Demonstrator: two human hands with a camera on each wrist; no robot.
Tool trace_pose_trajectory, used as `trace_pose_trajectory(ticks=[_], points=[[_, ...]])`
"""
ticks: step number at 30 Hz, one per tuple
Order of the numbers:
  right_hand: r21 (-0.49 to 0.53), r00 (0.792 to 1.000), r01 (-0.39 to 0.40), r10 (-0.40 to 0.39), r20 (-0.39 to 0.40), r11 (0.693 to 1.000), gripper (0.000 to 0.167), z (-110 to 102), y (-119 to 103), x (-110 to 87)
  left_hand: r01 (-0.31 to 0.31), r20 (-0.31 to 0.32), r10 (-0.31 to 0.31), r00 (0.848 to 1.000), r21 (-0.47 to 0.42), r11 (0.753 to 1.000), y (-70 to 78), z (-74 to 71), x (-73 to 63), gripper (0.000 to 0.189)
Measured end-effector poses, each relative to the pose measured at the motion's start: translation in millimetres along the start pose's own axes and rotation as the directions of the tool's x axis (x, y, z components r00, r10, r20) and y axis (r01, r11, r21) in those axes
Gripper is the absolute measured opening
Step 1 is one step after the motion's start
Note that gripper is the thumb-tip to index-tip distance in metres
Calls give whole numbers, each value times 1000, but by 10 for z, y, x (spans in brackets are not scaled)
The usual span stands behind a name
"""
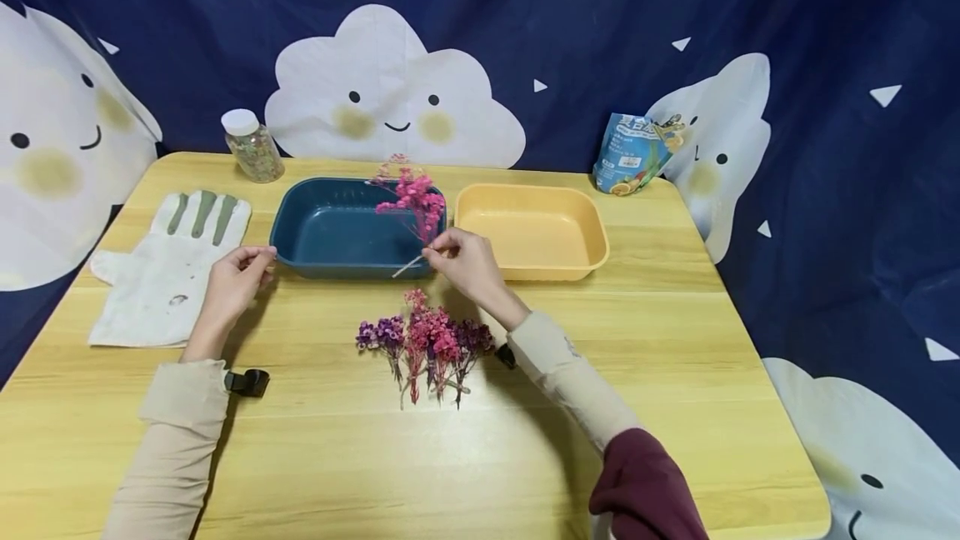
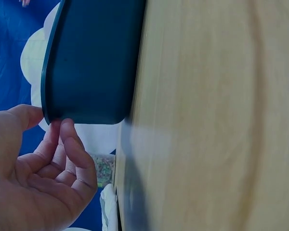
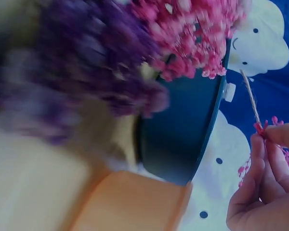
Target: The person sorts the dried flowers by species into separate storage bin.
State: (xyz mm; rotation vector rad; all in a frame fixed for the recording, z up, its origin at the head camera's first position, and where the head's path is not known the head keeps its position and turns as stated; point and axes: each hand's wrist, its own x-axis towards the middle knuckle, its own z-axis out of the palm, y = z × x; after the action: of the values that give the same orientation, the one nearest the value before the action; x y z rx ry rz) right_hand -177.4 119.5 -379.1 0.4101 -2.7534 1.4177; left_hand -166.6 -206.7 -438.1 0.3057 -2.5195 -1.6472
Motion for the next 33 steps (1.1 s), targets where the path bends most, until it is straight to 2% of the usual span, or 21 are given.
trace_pose_trajectory(ticks=[8, 16, 23, 29, 33], points=[[-106, 987, 47, -30, 157, 993, 10, 278, -201, 423, 17, -5, -17, 1000, -9, 1000, -19, 0, 8, 41], [-120, 958, 13, 22, 286, 993, 9, 487, -303, 726, 26, -12, -26, 1000, 2, 1000, -23, 4, -6, 42], [-250, 929, 49, 48, 368, 967, 13, 644, -189, 824, 30, -10, -30, 1000, 25, 999, -17, 19, -3, 42], [-318, 906, 28, 110, 408, 948, 13, 723, -139, 836, 30, -10, -29, 1000, 31, 999, -27, 20, 0, 43], [-345, 883, -5, 166, 440, 939, 13, 726, -137, 852, 24, -11, -24, 1000, 31, 999, -30, 15, 6, 44]])
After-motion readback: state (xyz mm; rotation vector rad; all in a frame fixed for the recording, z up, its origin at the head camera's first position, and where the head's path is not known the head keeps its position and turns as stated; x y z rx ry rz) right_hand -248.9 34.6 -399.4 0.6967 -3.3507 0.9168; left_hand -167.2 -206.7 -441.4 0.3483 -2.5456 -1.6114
